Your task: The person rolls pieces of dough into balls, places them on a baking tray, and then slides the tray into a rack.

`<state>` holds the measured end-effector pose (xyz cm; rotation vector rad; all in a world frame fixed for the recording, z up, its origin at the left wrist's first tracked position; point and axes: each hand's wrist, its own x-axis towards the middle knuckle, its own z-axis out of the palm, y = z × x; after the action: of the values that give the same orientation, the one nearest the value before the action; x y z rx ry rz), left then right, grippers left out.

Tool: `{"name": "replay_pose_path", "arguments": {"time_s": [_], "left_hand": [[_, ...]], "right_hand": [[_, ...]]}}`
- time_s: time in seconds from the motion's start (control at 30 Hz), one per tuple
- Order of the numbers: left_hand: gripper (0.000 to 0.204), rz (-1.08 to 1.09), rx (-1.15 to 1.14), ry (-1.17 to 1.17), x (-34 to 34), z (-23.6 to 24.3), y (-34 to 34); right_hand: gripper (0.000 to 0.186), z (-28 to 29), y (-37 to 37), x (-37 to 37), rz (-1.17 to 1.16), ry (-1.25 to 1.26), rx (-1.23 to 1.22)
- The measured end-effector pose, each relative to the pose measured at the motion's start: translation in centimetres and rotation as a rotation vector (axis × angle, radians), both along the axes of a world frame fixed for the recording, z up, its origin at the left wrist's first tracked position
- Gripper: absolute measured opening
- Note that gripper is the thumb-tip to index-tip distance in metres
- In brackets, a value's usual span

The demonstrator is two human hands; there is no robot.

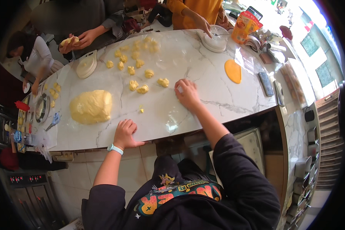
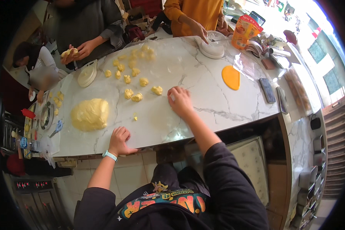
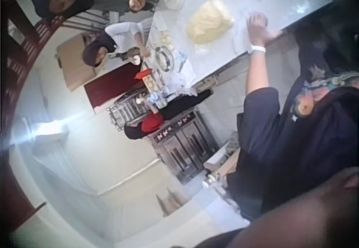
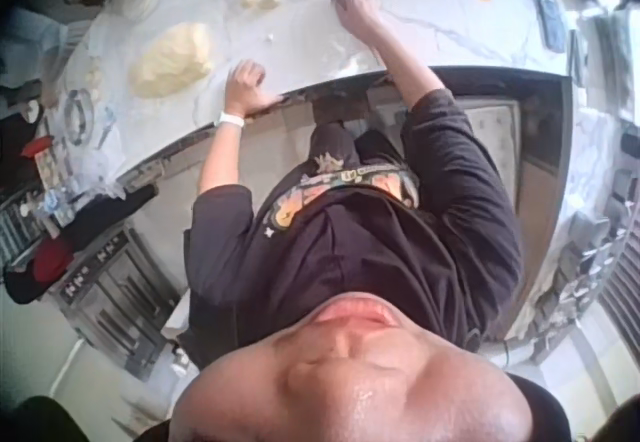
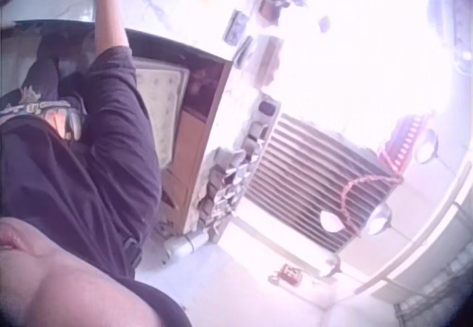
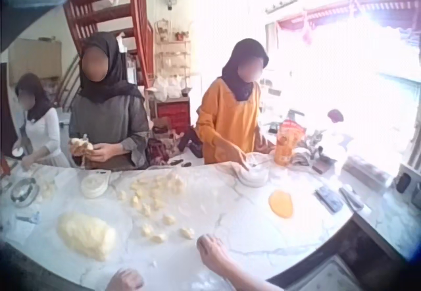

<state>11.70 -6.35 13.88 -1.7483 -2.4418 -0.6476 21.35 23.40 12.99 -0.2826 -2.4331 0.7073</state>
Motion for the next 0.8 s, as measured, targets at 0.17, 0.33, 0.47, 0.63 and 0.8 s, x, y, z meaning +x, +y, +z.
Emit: {"name": "replay_pose_path", "arguments": {"time_s": [0.17,0.33,0.47,0.63,0.8], "left_hand": [[0.056,0.001,0.038,0.003,0.1,0.2,-1.1],[0.055,0.013,-0.018,-0.038,0.2,0.1,-0.2],[0.055,0.031,0.003,-0.04,0.4,0.0,-0.5],[0.055,0.037,-0.017,-0.056,0.2,0.5,-1.0],[0.056,-0.002,0.01,-0.042,0.8,-0.1,0.3]], "right_hand": [[0.011,-1.9,-3.1,5.4,0.285,-0.093,-0.362],[0.014,-0.9,3.6,1.3,-0.223,-0.145,-0.002],[0.011,-0.2,-1.8,-0.3,0.042,-0.166,-0.208],[0.014,-0.7,1.0,6.9,-0.023,-0.171,-0.472],[0.013,-2.0,2.6,0.0,-0.199,-0.023,-0.09]]}}
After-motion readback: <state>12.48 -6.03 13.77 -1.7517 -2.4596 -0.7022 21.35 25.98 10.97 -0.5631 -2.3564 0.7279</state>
